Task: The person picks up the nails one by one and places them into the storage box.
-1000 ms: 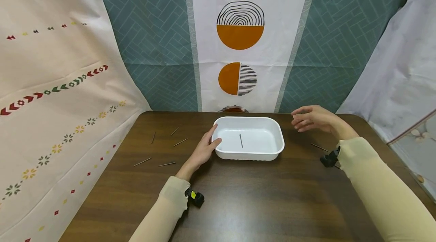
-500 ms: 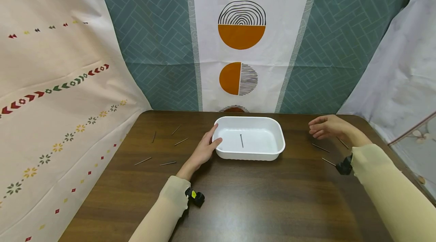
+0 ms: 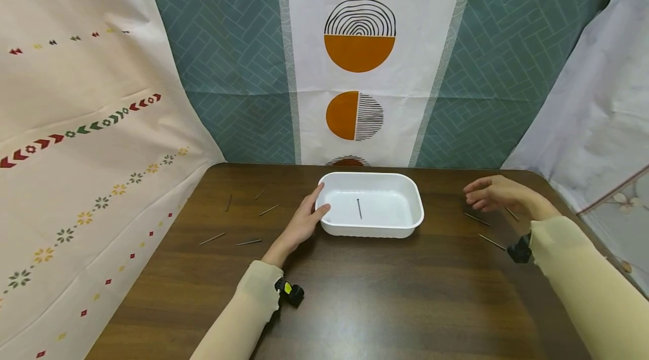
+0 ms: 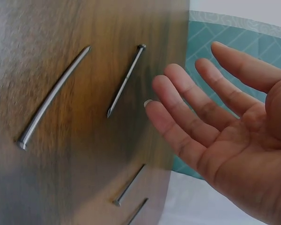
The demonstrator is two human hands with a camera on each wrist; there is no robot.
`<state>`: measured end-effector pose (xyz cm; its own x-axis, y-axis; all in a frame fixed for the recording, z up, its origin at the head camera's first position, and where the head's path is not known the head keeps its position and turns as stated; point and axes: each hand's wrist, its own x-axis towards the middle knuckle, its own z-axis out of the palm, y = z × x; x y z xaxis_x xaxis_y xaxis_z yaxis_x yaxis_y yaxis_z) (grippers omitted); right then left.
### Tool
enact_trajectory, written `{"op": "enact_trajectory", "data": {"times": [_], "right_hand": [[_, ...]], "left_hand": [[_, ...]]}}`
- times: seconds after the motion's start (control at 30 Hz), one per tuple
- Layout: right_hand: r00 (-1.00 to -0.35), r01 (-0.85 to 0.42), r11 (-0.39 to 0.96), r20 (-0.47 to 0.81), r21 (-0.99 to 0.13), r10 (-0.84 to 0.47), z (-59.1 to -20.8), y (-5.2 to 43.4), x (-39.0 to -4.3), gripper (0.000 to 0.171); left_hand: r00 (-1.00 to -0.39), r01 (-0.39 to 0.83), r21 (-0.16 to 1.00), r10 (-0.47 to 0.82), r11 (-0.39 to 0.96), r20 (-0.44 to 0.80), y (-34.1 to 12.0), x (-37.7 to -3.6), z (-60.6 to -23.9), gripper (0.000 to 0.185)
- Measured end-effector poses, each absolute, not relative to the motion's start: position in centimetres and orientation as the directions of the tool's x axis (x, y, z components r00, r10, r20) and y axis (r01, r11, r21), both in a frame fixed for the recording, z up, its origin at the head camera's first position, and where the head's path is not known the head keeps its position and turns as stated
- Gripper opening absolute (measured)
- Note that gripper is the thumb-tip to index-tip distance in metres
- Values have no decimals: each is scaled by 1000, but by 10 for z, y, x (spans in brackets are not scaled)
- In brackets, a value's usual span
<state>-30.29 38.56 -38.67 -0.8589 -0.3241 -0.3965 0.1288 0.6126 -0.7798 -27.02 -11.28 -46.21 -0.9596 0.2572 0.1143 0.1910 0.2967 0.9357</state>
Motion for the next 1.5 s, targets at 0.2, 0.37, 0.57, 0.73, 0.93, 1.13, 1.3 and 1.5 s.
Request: {"op": "enact_trajectory", "data": {"times": [0.2,0.37,0.57,0.73,0.93,1.13,1.3,1.5], "right_hand": [[-847,115,628,-406,-770,-342,-387,389,-301,61],[-850,121,633,-409,-764,-331,-394,389,-298,62],[-865,107,645,-391,-757,-314,-402,388,-296,60],[-873,92,605,-357,-791,-334,-408,382,-298,57],[-902,64,616,-309,-785,-301,-414,386,-290,53],[-926,40,636,-268,-771,-267,-417,387,-282,49],[-943,-1,654,-217,-757,-252,-421,385,-280,43],[-955,-115,705,-118,-700,-273,-433,376,-280,28]], "left_hand": [[-959,189,937,259,295,112,-114,-271,-462,65],[-960,185,935,260,303,106,-114,-271,-462,64],[-957,184,931,274,317,96,-116,-272,-462,65],[-965,183,933,240,311,110,-121,-271,-463,64],[-956,197,939,267,284,119,-116,-272,-463,65],[-960,190,940,254,283,118,-110,-273,-462,65],[-959,197,933,255,301,121,-112,-275,-464,64],[-960,185,930,260,318,102,-114,-274,-463,64]]}}
